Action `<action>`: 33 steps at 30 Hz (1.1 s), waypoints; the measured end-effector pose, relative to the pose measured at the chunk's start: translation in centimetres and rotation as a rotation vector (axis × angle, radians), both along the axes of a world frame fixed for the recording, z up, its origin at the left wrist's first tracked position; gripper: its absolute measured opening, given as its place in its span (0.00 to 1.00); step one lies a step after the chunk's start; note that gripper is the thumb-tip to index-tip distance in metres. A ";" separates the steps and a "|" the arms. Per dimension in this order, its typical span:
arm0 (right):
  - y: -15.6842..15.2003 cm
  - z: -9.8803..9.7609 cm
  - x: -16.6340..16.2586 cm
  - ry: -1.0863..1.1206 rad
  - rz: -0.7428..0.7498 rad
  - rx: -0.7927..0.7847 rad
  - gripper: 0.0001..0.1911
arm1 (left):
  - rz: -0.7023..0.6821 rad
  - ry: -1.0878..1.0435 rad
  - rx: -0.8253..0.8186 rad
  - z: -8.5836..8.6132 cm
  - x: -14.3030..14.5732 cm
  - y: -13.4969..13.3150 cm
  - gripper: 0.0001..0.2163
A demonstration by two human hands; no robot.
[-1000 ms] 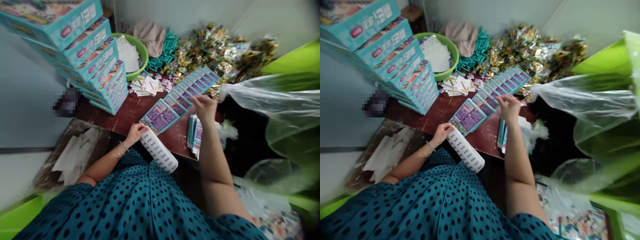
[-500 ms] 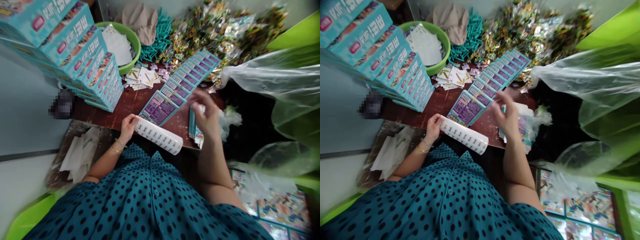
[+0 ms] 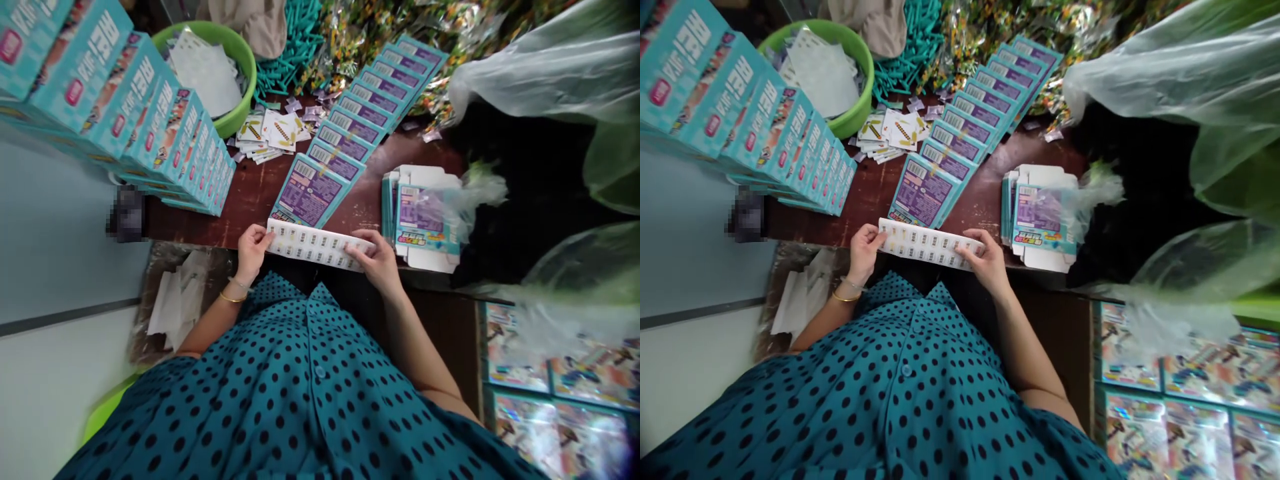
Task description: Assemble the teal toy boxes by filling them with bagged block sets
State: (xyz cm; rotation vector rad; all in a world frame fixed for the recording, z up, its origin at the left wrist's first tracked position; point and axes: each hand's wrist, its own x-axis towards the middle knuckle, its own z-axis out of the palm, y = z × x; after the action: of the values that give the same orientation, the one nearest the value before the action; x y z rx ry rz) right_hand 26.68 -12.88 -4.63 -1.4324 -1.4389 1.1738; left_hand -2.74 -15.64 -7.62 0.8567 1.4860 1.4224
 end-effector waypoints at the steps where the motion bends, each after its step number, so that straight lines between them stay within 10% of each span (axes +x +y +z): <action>1: -0.2 0.1 0.1 0.025 -0.008 -0.011 0.16 | -0.002 -0.002 0.011 0.2 -0.1 -0.1 0.21; 7: -0.8 0.4 0.3 0.001 -0.015 0.009 0.15 | -0.159 -0.011 -0.031 1.7 -0.2 0.1 0.22; 19: -0.5 0.9 -0.1 0.015 -0.018 0.099 0.11 | 0.030 0.398 0.074 1.3 -1.8 -0.6 0.27; 24: -0.7 0.6 -0.6 -0.055 -0.040 0.148 0.12 | 0.042 0.748 0.164 3.9 -1.5 -0.2 0.22; 28: -1.5 1.2 -2.0 -0.113 0.027 0.189 0.13 | -0.255 0.960 0.259 6.5 1.6 0.6 0.23; 33: -1.3 0.6 -1.6 -0.166 0.054 0.205 0.14 | -0.613 0.680 0.176 6.0 4.1 1.7 0.18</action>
State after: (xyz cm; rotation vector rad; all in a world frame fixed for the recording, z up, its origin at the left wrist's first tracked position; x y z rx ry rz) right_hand 25.03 -14.18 -4.07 -1.3806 -1.6698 0.9267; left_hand 1.37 -13.91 -1.66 1.8507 1.3779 0.8320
